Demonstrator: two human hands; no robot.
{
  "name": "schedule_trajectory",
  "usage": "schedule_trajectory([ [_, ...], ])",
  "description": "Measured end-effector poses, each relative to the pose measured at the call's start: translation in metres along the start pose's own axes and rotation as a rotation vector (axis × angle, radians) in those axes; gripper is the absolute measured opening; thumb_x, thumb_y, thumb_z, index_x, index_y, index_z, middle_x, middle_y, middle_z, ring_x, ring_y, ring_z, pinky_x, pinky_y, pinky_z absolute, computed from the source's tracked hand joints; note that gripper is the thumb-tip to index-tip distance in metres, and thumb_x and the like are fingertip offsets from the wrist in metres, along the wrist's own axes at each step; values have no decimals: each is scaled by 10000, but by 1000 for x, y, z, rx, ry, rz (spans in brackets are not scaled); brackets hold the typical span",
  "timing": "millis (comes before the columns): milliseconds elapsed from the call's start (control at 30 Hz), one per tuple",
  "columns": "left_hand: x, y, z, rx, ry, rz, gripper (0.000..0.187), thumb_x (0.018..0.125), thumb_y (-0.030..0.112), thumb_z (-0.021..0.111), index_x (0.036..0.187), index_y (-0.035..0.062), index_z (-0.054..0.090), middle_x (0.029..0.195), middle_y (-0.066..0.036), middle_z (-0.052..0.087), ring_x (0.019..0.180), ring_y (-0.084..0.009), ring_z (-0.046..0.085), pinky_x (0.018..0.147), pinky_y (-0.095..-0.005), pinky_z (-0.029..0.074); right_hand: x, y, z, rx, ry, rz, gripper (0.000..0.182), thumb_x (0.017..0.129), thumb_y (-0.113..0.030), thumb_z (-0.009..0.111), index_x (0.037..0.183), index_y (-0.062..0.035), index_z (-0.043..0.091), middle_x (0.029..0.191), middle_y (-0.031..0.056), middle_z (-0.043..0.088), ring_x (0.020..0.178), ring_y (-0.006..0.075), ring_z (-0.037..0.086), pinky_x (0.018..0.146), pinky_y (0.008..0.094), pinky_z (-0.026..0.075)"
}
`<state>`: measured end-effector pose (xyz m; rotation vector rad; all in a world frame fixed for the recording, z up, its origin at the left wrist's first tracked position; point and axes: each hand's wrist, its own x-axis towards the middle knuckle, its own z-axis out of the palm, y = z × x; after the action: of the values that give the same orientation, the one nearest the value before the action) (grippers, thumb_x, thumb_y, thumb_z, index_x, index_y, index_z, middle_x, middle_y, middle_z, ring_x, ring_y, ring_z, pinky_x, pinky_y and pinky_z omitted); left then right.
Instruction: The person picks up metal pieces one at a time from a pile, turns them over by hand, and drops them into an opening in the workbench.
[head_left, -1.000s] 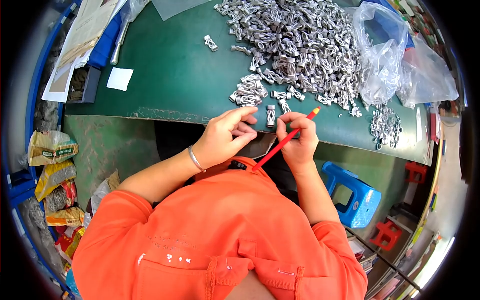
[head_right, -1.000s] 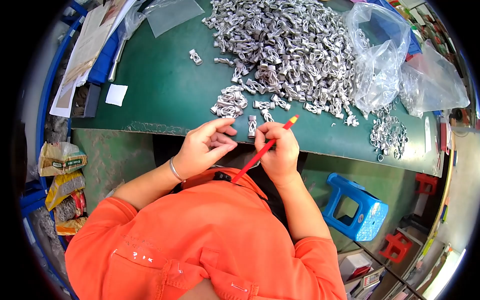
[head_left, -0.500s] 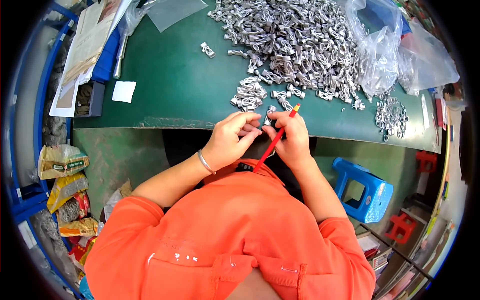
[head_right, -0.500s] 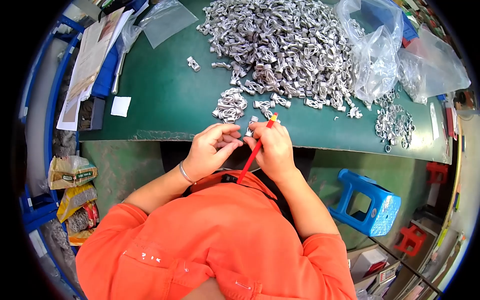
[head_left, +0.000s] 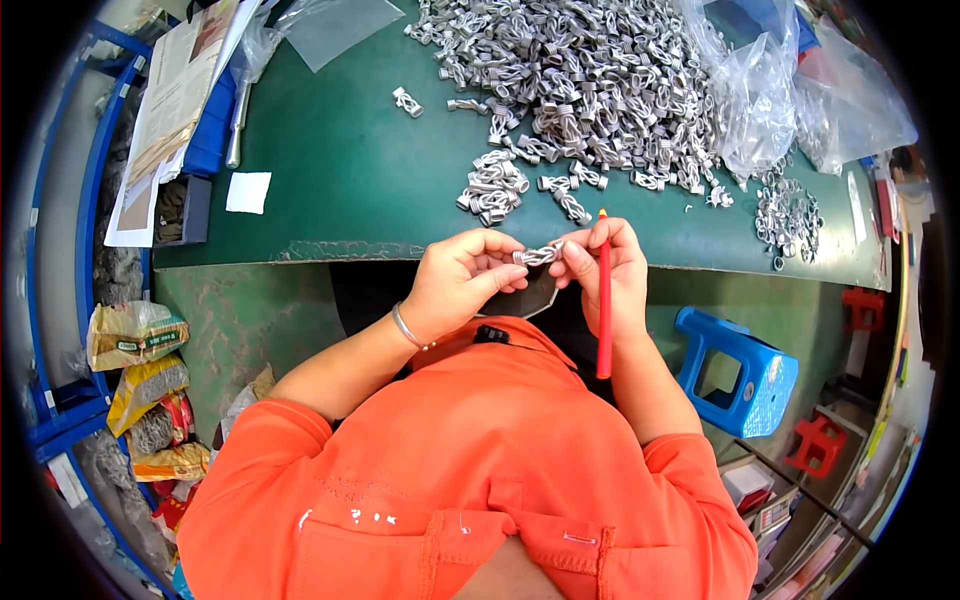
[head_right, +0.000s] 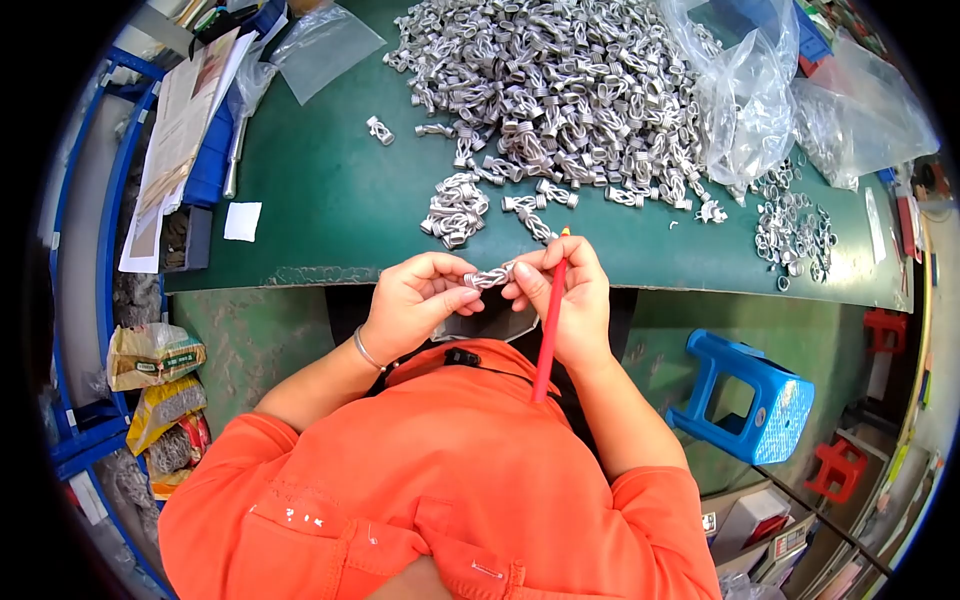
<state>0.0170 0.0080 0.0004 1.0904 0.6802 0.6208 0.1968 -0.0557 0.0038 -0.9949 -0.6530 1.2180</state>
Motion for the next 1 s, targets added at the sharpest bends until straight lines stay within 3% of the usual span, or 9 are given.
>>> schedule_trajectory([
  [333,-5,10,2,-62,29,89,231,840,-51,620,1067,-73,580,942,-129,624,786,-177,656,693,-268,557,-4,11,-3,119,-21,43,202,873,19,592,896,-72,414,846,145,636,679,158,630,573,241,519],
  [400,-5,10,2,176,16,267,222,827,-59,629,1047,-69,594,973,-121,588,790,-170,645,703,-268,557,-5,10,-1,124,-38,75,217,862,48,589,897,-70,411,884,159,629,753,185,648,637,272,550],
  [533,-4,12,1,225,-16,371,240,802,-76,646,1038,-64,603,996,-109,551,810,-161,627,719,-263,554,-5,11,1,161,-44,-19,251,838,97,589,896,-63,405,952,180,617,844,211,650,734,306,561],
  [600,-4,12,2,181,-23,364,243,787,-99,647,1024,-64,606,1005,-104,542,832,-158,615,748,-267,552,-5,10,1,63,-40,-188,284,814,139,588,904,-57,402,1011,193,603,895,222,640,794,322,550],
  [733,-5,13,4,184,38,369,219,763,-109,664,967,-39,628,980,-99,560,831,-148,607,726,-258,535,-6,5,4,-1,-53,-260,279,808,152,583,895,-45,406,1007,194,611,901,230,638,819,331,541],
  [800,-5,18,1,479,42,549,174,749,-96,670,895,-5,648,935,-93,591,800,-147,607,683,-249,510,-7,5,-1,-94,-96,-262,244,822,131,586,870,-39,416,973,183,629,900,212,632,804,308,524],
  [833,-6,19,-1,478,44,555,174,749,-96,670,895,-5,648,935,-93,591,800,-147,607,683,-249,510,-6,4,-5,-97,-100,-266,244,822,131,586,870,-39,416,973,183,629,900,212,632,804,308,524],
  [933,-10,20,-6,663,-30,565,141,742,-57,674,865,12,660,902,-90,624,753,-172,610,631,-254,498,4,6,-19,-474,44,-420,194,853,64,595,829,-38,432,924,165,652,857,151,606,769,263,479],
  [1000,-12,14,-7,691,-44,517,135,752,-53,668,875,2,657,918,-94,623,760,-172,616,639,-256,506,15,9,-28,-774,131,-526,217,805,56,651,820,-29,452,939,146,646,834,180,596,764,280,469],
])
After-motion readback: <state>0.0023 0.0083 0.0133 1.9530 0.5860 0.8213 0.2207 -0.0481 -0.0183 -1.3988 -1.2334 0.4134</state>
